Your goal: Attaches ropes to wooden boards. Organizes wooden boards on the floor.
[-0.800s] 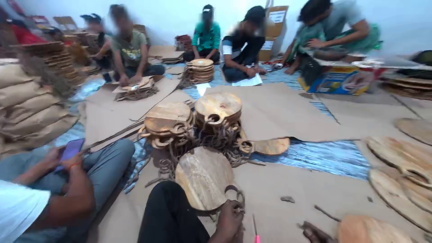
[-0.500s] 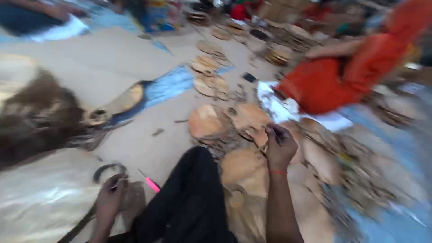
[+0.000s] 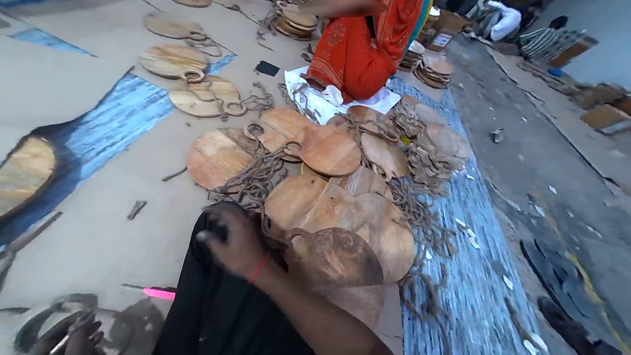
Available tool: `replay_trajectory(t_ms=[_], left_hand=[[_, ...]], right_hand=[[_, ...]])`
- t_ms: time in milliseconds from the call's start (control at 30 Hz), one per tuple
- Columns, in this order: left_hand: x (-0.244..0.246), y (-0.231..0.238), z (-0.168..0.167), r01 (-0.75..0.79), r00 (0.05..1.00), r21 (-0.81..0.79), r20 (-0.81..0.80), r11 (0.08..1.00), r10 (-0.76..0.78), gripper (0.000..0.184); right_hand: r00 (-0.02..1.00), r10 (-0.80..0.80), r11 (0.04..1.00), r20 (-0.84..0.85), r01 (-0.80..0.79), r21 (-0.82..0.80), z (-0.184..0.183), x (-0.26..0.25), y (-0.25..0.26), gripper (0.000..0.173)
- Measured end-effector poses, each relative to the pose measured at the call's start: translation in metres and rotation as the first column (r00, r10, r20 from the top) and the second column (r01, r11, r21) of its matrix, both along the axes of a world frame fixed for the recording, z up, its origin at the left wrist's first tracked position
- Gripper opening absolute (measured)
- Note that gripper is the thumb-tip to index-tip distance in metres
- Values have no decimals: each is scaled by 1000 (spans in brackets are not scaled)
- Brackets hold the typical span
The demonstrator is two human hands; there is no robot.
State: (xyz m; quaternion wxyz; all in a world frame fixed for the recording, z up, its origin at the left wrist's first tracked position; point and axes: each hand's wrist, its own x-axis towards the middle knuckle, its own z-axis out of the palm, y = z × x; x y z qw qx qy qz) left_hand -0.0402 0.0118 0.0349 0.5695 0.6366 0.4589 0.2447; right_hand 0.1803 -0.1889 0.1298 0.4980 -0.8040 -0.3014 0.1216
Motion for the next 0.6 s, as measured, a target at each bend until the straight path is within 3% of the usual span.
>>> replay_trajectory(t_ms=[67, 133, 233, 267, 333, 367, 433, 500, 533, 567, 600], left_hand=[[-6, 1, 1, -7, 999, 15, 36, 1000, 7, 27], [-9, -10, 16, -11, 1000, 55, 9, 998, 10, 32], [-8, -31, 38, -60, 998, 140, 31, 988, 56, 33], [-5, -39, 40, -82, 995, 147, 64, 986, 73, 33], [-3, -51, 42, -64, 988, 140, 145, 988, 43, 31], [-2, -55, 42, -18, 982, 154, 189, 988, -11, 28], [-1, -66, 40, 114, 947, 223, 270, 968, -174, 26], [-4, -69, 38, 182, 924, 305, 273, 935, -269, 31], [-8, -65, 37, 151, 934, 321, 263, 935, -241, 34], [-14, -57, 37, 83, 957, 305, 240, 949, -161, 37], [-20, -45, 35, -6, 987, 278, 154, 961, -39, 40]], right_hand=[[939, 343, 939, -23, -343, -10, -22, -30, 44, 35], [839, 537, 843, -90, -539, 7, -35, -59, 68, 29], [740, 583, 802, -335, -591, 89, -62, -96, 83, 44], [716, 584, 782, -382, -622, 29, -73, -102, 83, 55], [670, 625, 651, -401, -731, -206, -87, -109, 88, 80], [660, 634, 609, -403, -747, -266, -87, -113, 90, 77], [671, 633, 572, -387, -742, -350, -83, -119, 84, 53], [710, 579, 600, -402, -704, -379, -76, -121, 76, 39], [741, 535, 692, -406, -660, -292, -78, -121, 77, 35], [779, 500, 818, -379, -569, -91, -89, -120, 85, 28], [791, 470, 874, -391, -479, 81, -96, -118, 96, 28]])
